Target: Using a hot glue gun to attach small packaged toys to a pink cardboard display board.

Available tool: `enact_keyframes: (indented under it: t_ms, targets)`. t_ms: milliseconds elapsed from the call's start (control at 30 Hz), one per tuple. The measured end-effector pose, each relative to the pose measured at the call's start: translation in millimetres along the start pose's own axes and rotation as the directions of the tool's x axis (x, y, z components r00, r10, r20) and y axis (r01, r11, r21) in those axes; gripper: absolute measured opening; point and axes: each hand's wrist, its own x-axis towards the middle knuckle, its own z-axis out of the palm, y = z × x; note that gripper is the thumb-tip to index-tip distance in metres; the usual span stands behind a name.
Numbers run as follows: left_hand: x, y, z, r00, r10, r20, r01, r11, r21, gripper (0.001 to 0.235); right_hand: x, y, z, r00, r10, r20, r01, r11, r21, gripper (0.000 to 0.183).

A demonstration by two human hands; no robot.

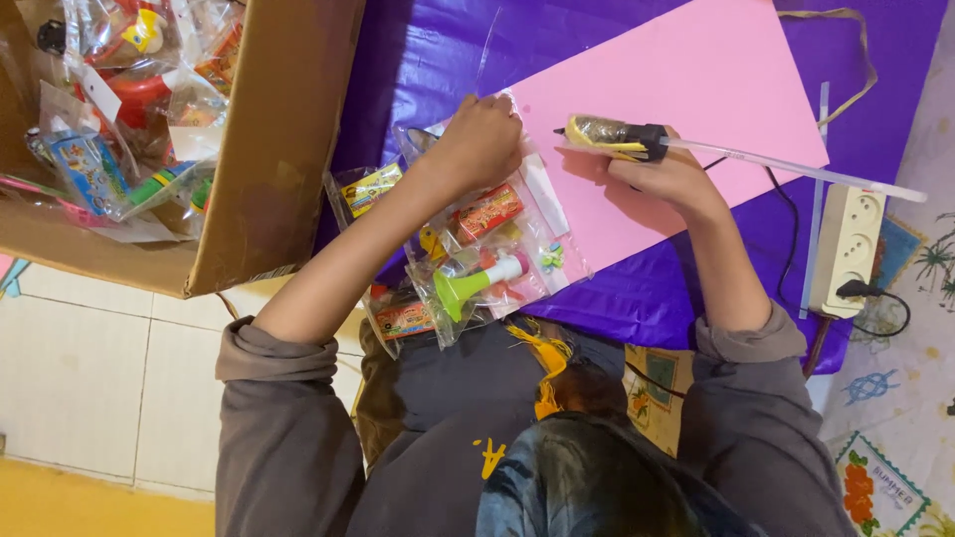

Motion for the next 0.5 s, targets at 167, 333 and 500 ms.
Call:
enact_keyframes:
  t_ms: [167, 333, 500]
  targets:
    - [-1, -3, 4, 0.999, 0.037, 0.017, -0.037, 0.999, -0.017, 0.011, -1, 2, 2, 1.0, 0.003, -0.019, -0.002, 0.999, 0.048, 0.015]
    - [-1, 6, 14, 0.998, -0.021, -0.055, 0.019, 0.999, -0.032, 0.023, -3, -23, 11, 0.993, 0.073, -0.097, -0.083, 0.991, -0.105, 0.019]
    - [6, 16, 17, 0.983, -0.105, 0.148, 0.093, 0.992, 0.086, 0.035, 1, -15, 10, 0.999, 0.002, -0.046, -0.003, 1.0, -0.029, 0.018]
